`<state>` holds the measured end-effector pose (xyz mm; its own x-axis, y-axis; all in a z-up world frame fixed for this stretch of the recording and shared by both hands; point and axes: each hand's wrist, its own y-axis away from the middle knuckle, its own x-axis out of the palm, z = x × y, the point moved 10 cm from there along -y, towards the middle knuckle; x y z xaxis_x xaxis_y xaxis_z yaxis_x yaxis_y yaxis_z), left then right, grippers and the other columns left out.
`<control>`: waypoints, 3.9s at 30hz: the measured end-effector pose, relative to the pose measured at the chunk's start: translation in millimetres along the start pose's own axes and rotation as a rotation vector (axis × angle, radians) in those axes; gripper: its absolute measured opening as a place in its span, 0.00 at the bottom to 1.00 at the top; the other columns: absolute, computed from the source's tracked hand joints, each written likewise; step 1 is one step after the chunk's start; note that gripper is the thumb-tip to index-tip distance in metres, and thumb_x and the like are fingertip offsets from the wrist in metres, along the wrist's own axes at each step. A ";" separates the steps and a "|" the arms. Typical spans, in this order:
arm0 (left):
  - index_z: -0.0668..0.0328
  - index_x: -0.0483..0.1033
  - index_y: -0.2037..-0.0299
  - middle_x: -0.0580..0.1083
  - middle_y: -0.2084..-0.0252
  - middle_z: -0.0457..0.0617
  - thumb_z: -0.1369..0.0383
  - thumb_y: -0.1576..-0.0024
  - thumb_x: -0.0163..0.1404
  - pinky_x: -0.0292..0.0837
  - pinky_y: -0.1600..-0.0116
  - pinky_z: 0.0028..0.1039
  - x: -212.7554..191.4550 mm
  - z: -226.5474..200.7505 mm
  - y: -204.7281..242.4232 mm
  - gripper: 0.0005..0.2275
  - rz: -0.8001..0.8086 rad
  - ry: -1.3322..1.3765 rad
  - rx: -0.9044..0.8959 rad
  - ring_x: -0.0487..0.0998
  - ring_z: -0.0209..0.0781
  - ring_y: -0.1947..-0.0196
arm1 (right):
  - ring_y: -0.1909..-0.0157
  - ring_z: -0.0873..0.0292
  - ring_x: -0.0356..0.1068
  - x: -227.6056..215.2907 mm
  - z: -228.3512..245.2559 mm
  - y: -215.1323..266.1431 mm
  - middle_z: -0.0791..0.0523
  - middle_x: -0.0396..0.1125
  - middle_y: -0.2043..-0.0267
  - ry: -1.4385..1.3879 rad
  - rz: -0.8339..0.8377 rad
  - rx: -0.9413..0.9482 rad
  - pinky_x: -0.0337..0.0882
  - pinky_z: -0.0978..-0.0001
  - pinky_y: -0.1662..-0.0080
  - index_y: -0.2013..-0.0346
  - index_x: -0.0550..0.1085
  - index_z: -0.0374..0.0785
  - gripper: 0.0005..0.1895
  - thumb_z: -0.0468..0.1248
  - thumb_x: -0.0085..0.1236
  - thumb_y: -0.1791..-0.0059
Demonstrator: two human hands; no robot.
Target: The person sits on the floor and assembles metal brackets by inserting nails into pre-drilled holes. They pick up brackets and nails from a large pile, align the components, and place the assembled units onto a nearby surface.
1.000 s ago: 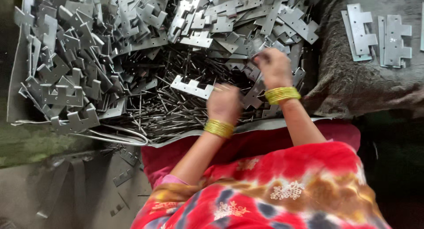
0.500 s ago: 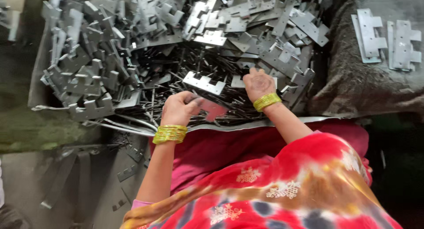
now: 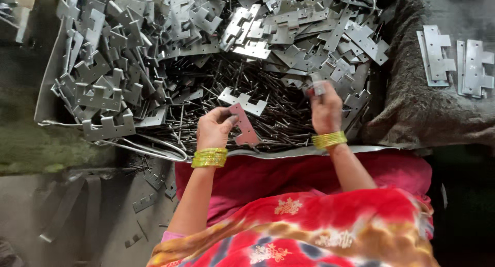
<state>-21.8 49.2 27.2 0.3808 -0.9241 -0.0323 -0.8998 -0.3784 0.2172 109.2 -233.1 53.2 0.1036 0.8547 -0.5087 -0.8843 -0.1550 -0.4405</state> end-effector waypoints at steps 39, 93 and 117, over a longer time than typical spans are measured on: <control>0.58 0.78 0.52 0.78 0.57 0.55 0.68 0.41 0.53 0.73 0.52 0.40 114.7 -48.3 13.7 0.09 0.405 -0.575 0.337 0.78 0.56 0.54 | 0.62 0.58 0.79 -27.8 29.9 33.8 0.54 0.78 0.64 0.066 0.646 0.160 0.76 0.66 0.58 0.59 0.82 0.41 0.14 0.35 0.62 0.59; 0.61 0.78 0.61 0.79 0.61 0.55 0.72 0.46 0.51 0.71 0.52 0.43 278.6 -72.1 -83.1 0.06 -0.150 -1.115 0.825 0.79 0.53 0.56 | 0.64 0.46 0.75 -94.0 -110.2 47.0 0.45 0.72 0.63 -1.090 -0.554 0.729 0.79 0.50 0.61 0.57 0.68 0.36 0.12 0.43 0.45 0.40; 0.63 0.80 0.66 0.75 0.57 0.56 0.75 0.47 0.58 0.73 0.48 0.39 16.9 -67.0 -11.3 0.02 -0.115 -1.068 0.725 0.76 0.55 0.55 | 0.54 0.44 0.77 82.5 -25.3 114.6 0.41 0.74 0.53 -1.309 0.179 0.987 0.80 0.54 0.53 0.46 0.68 0.31 0.14 0.27 0.48 0.46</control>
<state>9.1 41.4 89.6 0.4082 -0.3428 -0.8461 -0.9108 -0.0906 -0.4027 27.9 -192.9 -57.9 -0.0028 0.7524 0.6587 -0.8252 -0.3738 0.4235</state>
